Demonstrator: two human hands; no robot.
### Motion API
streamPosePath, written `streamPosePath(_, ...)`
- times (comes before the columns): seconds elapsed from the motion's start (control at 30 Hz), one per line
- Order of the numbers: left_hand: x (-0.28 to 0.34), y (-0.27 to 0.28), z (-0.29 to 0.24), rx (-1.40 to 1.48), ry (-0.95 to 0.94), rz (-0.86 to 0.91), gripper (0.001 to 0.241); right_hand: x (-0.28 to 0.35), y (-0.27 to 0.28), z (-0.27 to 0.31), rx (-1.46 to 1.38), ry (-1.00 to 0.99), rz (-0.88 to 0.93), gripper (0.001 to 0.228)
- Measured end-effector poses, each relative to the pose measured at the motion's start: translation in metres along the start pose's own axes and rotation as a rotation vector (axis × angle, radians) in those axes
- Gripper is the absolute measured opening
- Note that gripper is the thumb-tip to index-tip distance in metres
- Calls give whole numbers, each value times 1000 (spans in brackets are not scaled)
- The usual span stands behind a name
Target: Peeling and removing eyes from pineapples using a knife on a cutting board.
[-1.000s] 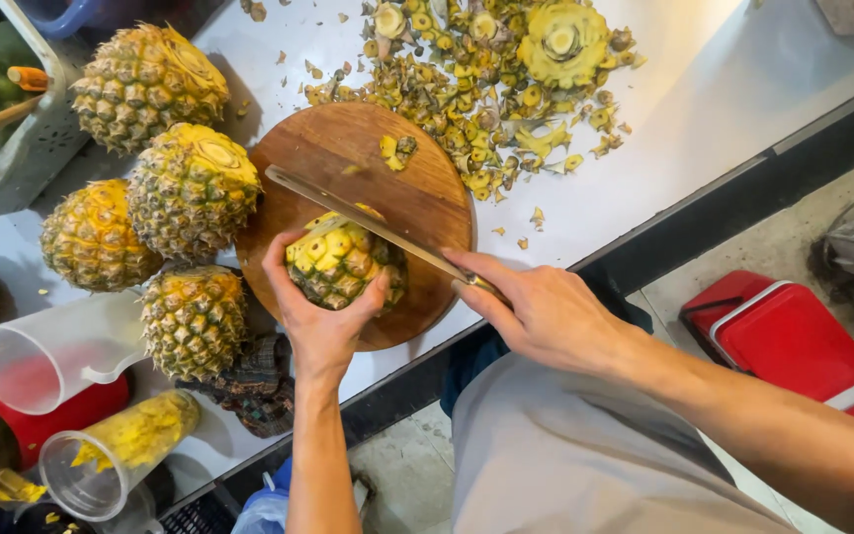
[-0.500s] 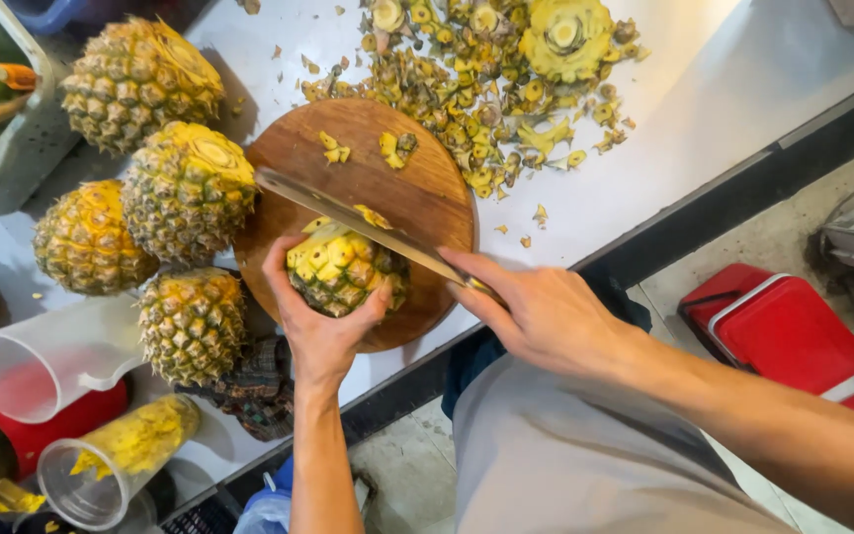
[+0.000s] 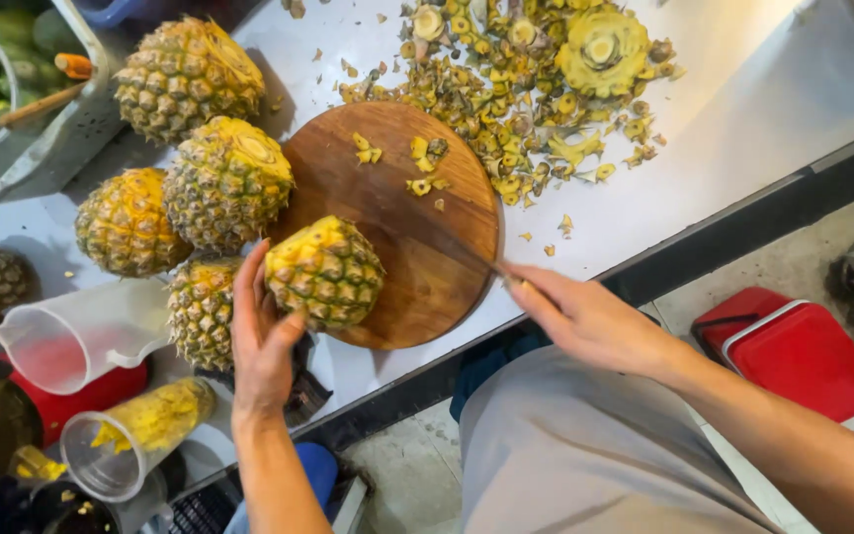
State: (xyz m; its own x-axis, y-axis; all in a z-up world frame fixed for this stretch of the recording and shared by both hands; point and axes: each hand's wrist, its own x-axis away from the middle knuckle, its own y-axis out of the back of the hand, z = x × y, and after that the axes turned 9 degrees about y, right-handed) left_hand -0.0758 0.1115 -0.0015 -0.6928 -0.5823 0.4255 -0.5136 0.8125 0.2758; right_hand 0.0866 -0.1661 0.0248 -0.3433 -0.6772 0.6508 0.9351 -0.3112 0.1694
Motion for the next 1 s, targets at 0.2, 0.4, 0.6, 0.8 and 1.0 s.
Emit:
streamPosePath(0.2,-6,-45,-14,-182,200,-400,104,16,-4,9,193,38,-161,54)
streamPosePath(0.4,-3,-106,-24,-255,121,-345,104,33,-16,-2,333,86,-224,54)
streamPosePath(0.6,1,-107,-27,-259,42,-338,98,38,-23,-18,384,132,-300,53)
streamPosePath(0.8,9,-106,-27,-220,43,-300,95,4,-17,-5,360,240,-291,49)
streamPosePath(1.0,1,-84,-11,-165,62,-230,95,40,-12,-19,299,83,-209,48)
